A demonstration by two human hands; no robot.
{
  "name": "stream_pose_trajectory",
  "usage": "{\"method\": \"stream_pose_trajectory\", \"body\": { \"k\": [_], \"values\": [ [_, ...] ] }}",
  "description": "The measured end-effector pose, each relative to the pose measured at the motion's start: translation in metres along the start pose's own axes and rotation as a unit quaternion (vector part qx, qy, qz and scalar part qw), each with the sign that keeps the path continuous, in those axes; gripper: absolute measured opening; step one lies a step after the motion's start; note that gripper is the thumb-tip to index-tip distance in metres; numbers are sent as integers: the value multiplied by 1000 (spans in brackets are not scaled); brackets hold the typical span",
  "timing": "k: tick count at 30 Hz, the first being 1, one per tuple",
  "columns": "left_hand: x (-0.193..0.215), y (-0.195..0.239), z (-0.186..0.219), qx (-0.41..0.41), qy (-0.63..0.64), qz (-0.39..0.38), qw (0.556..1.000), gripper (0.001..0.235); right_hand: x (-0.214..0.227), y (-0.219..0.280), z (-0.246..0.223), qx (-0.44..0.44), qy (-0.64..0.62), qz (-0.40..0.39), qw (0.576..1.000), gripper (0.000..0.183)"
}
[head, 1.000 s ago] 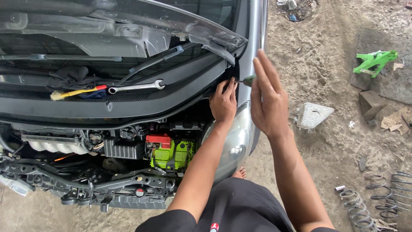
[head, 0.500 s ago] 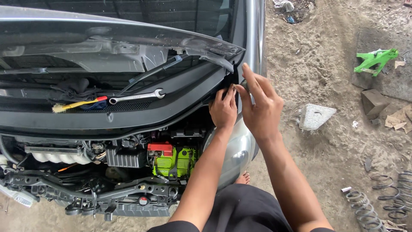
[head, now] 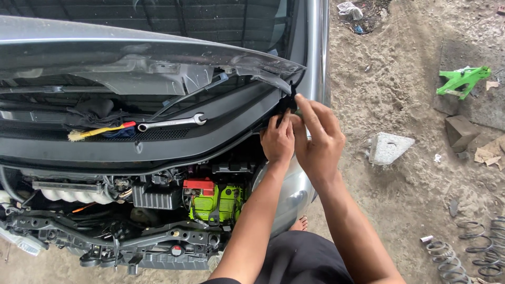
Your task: The person uses a screwdriver to loosen and remove screws from the front of a car engine bay. They work on the area near the battery and the front support beam, removing fasteners to detach a component.
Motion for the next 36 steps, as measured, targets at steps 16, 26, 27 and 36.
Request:
{"method": "stream_pose_trajectory", "body": {
  "k": [16,26,27,36],
  "values": [
    [4,-5,6,15,0,-4,1000,22,14,-21,4,-6,-61,-37,997,38],
    [1,-5,4,11,-3,-4,1000,21,27,-31,-6,-36,-49,-48,997,36],
    [1,-5,3,11,-2,-6,1000,21,29,-32,-7,-35,-50,-65,996,35],
    [2,-5,4,12,-4,-7,1000,21,29,-29,-4,-64,-14,-62,996,47]
  ]
}}
Point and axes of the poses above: each hand's wrist, its own y-axis away from the middle knuckle, its own x-axis out of the back of the hand, z = x × y, the point moved 1 cm from there along -y, towards the middle knuckle, and after that the axes turned 3 degrees about z, right-handed, at the moved point
